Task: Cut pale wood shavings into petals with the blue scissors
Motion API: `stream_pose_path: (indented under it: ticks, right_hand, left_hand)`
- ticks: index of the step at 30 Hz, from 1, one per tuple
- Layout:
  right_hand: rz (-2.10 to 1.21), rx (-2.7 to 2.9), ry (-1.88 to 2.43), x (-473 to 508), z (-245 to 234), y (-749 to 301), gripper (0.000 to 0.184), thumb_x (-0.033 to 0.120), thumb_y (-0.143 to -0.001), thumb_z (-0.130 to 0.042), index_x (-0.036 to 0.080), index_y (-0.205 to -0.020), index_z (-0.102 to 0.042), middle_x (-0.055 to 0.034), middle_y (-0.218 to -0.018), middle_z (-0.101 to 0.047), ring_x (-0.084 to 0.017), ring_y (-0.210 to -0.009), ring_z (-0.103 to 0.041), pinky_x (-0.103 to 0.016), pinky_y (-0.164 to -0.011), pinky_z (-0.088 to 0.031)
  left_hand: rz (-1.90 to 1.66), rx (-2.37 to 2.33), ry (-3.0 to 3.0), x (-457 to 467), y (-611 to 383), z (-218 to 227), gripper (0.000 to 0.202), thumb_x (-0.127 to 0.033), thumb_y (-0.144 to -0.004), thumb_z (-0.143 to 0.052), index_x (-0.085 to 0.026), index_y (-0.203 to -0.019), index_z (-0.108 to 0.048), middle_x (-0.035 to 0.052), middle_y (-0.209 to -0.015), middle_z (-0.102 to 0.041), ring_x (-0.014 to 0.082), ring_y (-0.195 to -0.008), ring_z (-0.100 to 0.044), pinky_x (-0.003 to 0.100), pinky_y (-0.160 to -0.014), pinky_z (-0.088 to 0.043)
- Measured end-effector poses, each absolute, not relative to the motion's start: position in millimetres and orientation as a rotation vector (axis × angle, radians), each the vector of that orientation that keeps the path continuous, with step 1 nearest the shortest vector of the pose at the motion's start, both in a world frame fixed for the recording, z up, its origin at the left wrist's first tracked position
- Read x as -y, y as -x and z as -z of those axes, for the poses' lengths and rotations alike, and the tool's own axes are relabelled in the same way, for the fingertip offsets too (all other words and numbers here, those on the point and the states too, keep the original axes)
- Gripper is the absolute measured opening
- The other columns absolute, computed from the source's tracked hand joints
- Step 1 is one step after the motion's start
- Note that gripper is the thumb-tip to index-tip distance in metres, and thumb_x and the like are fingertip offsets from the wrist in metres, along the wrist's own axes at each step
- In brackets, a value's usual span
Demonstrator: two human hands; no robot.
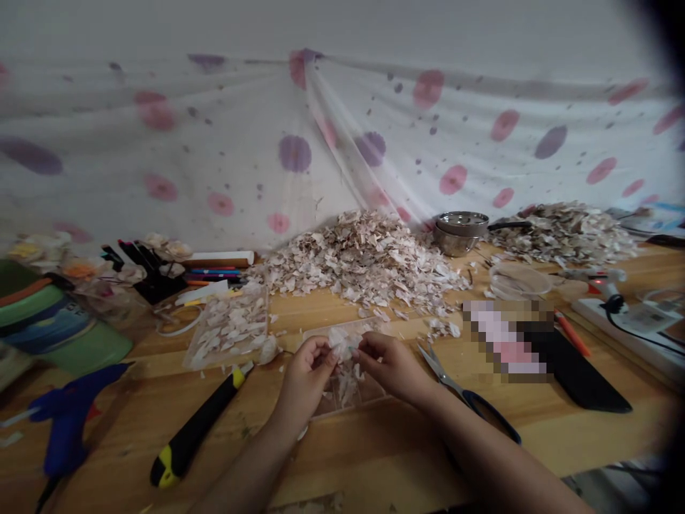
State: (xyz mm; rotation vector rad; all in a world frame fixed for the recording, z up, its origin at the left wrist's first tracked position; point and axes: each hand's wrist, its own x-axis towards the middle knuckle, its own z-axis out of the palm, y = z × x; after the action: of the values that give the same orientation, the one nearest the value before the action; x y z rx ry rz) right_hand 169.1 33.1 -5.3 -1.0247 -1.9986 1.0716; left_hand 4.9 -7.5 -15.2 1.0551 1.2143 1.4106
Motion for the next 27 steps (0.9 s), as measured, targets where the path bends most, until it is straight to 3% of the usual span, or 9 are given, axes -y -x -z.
stream_pose_path:
  ticks: [4,7,15,27]
  right_hand:
    - [-1.397,1.771,0.893,-35.3,6.5,-166.4,0.028,0.045,-0.082,-0.058,0.017,-0.081,-0.056,0.0020,-0.067,-0.052,-0.011,-0.059,-0.049,-0.023,-0.056,-0.037]
    - [-1.694,1.569,0.799,-35.5,6.6,-164.1,0.043,0.057,-0.070,-0.068,0.017,-0.081,-0.055,0.0023,-0.068,-0.054,-0.011,-0.059,-0.052,-0.024,-0.058,-0.041]
    - [-1.807,1.362,0.890,-32.6,3.7,-163.9,0.047,0.041,-0.046,-0.087,0.017,-0.075,-0.059,0.0035,-0.068,-0.061,-0.010,-0.061,-0.053,-0.025,-0.063,-0.042]
    - [-1.943,1.250,0.806,-31.9,0.7,-164.6,0.042,0.038,-0.046,-0.088,0.014,-0.063,-0.058,0.0038,-0.061,-0.061,-0.009,-0.059,-0.052,-0.025,-0.066,-0.039]
  left_hand:
    - [-1.360,-1.185,-1.078,11.2,-5.9,9.3,0.035,-0.045,-0.063,-0.074,-0.016,-0.076,-0.059,-0.0010,-0.064,-0.060,0.0120,-0.057,-0.054,0.024,-0.055,-0.045]
    - [-1.326,-1.173,-1.095,14.1,-6.3,6.0,0.034,-0.044,-0.063,-0.075,-0.016,-0.077,-0.061,0.0000,-0.066,-0.061,0.0117,-0.056,-0.053,0.024,-0.054,-0.043]
    - [-1.293,-1.193,-1.137,12.5,-2.4,9.9,0.031,-0.041,-0.064,-0.074,-0.016,-0.077,-0.061,-0.0016,-0.061,-0.057,0.0123,-0.057,-0.051,0.024,-0.055,-0.041]
    - [-1.201,-1.126,-1.055,14.2,-5.1,9.0,0.040,-0.049,-0.063,-0.075,-0.016,-0.075,-0.055,-0.0035,-0.057,-0.055,0.0097,-0.053,-0.048,0.021,-0.053,-0.035]
